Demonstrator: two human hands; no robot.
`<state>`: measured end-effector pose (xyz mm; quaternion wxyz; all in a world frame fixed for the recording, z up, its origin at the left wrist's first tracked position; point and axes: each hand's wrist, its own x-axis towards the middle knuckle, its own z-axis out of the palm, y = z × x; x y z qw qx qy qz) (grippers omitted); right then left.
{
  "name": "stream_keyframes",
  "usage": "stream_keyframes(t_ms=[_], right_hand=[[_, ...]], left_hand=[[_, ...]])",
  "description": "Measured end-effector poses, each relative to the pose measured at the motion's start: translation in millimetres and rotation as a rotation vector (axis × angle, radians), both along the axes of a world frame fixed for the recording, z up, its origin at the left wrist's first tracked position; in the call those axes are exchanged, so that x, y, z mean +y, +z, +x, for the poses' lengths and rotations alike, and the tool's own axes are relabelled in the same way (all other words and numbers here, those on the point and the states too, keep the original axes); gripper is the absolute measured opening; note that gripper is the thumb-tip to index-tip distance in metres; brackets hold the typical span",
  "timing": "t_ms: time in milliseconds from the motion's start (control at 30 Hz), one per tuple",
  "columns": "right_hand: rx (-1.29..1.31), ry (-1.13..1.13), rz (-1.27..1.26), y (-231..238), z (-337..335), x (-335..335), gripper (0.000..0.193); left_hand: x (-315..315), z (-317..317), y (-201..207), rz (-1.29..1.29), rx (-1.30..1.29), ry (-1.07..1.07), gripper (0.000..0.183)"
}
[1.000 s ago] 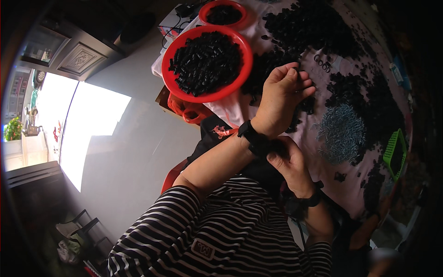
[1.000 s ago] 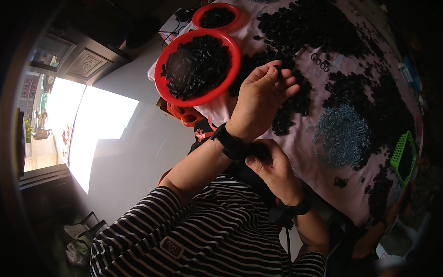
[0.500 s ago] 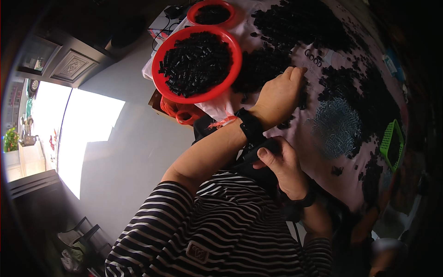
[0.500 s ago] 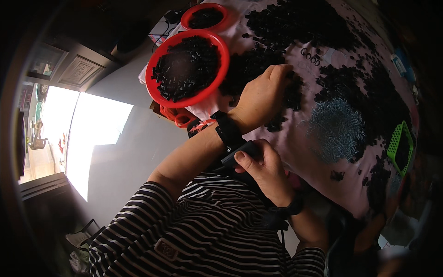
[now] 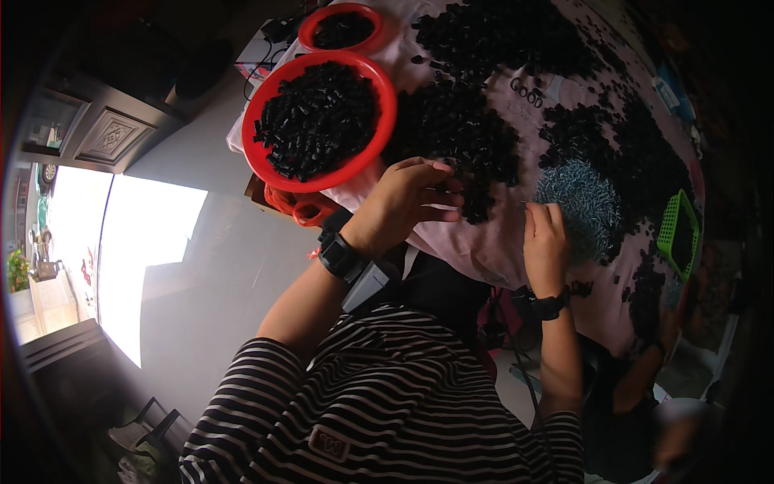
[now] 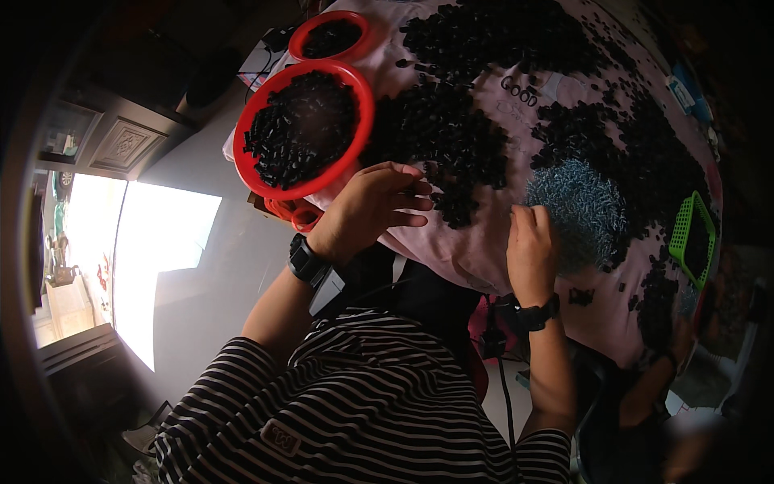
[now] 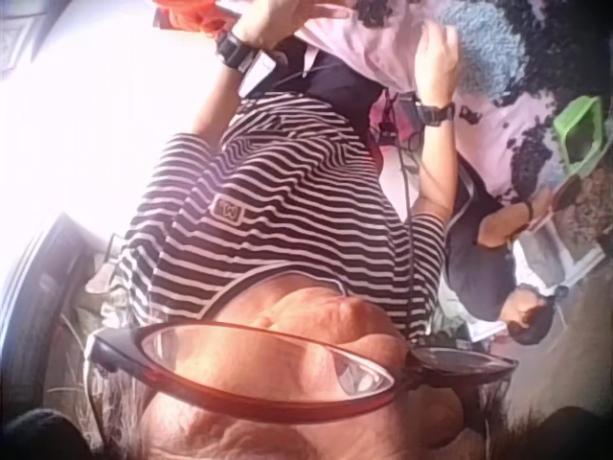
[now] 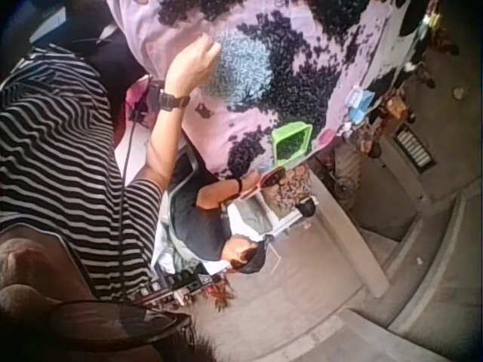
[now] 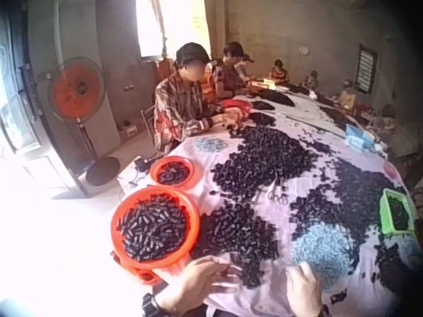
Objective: Manually assembling small plastic buckle or lace-lock components with elastic cords.
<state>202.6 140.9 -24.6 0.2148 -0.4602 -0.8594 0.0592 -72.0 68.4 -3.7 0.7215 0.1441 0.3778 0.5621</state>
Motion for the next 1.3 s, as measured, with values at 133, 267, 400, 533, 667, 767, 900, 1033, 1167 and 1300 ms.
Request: stream_keyframes(t_ms=[133,267,400,533,667,767,900,1033,1167,1300], right_hand=[[-0.046,0.021,-0.036,-15,0,2,0.014],[-0.059,0.075,-0.038,-26,2,5,0.015],[-0.119,0.111,-0.02,-28,4,9,0.013],[-0.14,0.137,-0.011,-24,2,10,0.011],[-0.04,0.124,-0.05,-21,5,10,0.013],[-0.06,0.114,-0.108,-18,6,7,0.015],[0.194,0.079,-0.027,-26,13,19,0.015],[0.249,0.013,-0.038,-22,20,23,0.014],[0.166,0.097,-0.093,-18,11,11,0.015],[-0.031,0.17,-0.043,-25,15,10,0.018]], left_hand=[[-20,-16,-7,-0.064,0.051,0.093,0.024],[-25,-26,-31,-0.006,0.674,0.183,0.024],[-26,-9,-37,0.12,1.57,0.169,0.023],[-23,5,-39,0.086,1.663,0.243,0.025],[-17,7,-48,0.005,1.686,0.197,0.025],[-15,7,-54,0.081,1.782,0.122,0.021],[-21,12,-38,0.172,1.66,0.092,0.022],[-26,17,-38,0.304,1.229,0.033,0.026],[-31,24,-24,-0.04,0.532,-0.227,0.018],[-34,31,-21,-0.076,0.329,-0.277,0.018]])
